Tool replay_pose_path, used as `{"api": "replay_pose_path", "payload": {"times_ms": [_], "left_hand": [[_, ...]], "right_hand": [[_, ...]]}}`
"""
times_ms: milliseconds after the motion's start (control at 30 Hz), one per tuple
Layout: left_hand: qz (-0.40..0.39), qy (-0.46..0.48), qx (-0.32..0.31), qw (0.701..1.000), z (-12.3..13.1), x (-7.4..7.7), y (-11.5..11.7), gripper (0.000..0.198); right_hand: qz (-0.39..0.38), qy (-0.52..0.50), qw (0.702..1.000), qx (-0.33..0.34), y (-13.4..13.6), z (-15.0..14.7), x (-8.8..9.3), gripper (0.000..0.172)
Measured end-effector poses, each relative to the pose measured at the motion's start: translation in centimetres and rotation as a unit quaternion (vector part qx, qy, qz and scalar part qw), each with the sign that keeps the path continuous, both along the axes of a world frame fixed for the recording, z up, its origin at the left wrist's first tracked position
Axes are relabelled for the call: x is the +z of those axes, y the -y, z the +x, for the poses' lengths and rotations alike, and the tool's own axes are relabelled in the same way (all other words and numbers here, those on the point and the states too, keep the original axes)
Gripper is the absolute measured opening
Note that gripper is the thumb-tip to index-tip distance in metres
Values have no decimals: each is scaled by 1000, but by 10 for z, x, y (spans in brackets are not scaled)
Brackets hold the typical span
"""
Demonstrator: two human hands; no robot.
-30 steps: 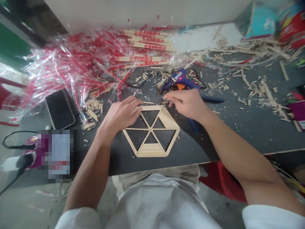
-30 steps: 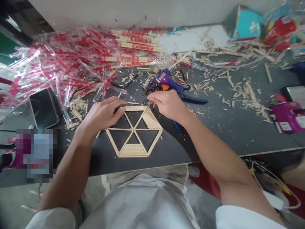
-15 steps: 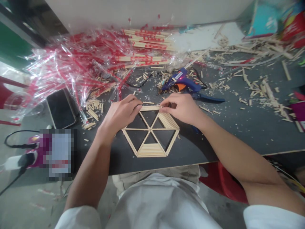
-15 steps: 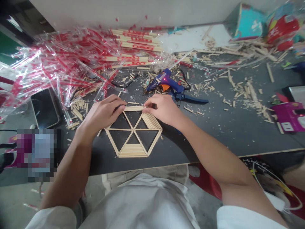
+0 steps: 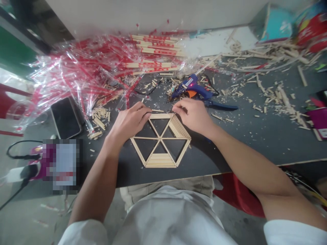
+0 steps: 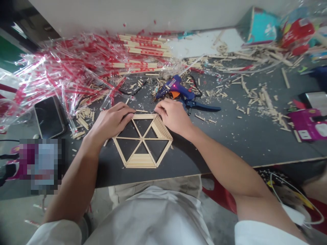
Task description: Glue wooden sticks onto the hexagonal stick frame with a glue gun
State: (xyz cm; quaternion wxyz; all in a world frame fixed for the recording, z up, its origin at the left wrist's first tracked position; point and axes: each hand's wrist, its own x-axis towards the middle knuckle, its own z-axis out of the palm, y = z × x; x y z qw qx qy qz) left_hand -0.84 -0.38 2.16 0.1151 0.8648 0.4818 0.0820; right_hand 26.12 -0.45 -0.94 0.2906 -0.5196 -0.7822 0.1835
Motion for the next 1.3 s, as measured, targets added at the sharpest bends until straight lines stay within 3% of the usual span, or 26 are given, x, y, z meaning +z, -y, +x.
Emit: {"api": "replay_pose_path", "payload": {"times_ms": [167, 267, 433, 533, 700, 867, 1300], "left_hand": [[4, 1, -4, 1000, -1, -1, 0, 43], [8, 0, 0, 1000, -1, -1, 0, 43], [-2, -9, -3, 1000, -3, 1, -1, 45], [-16, -11, -8, 1000, -7, 3, -2, 51], [-34, -29, 12, 999, -12, 6, -4, 62], [-34, -34, 26, 999, -13, 4, -4, 61], [-66, -49, 37, 996, -7, 12, -3, 61]], "right_hand": [[94, 36, 991, -90, -10, 26, 6, 36], [140, 90, 977, -135, -22, 48, -3, 37], [110, 111, 976, -153, -39, 62, -32, 45], [81, 102, 978, -162, -44, 66, -37, 43], [69, 104, 982, -141, -45, 80, -17, 47], [41, 96, 992, -73, -41, 91, -1, 48], [10, 90, 995, -40, -41, 82, 3, 29]]}}
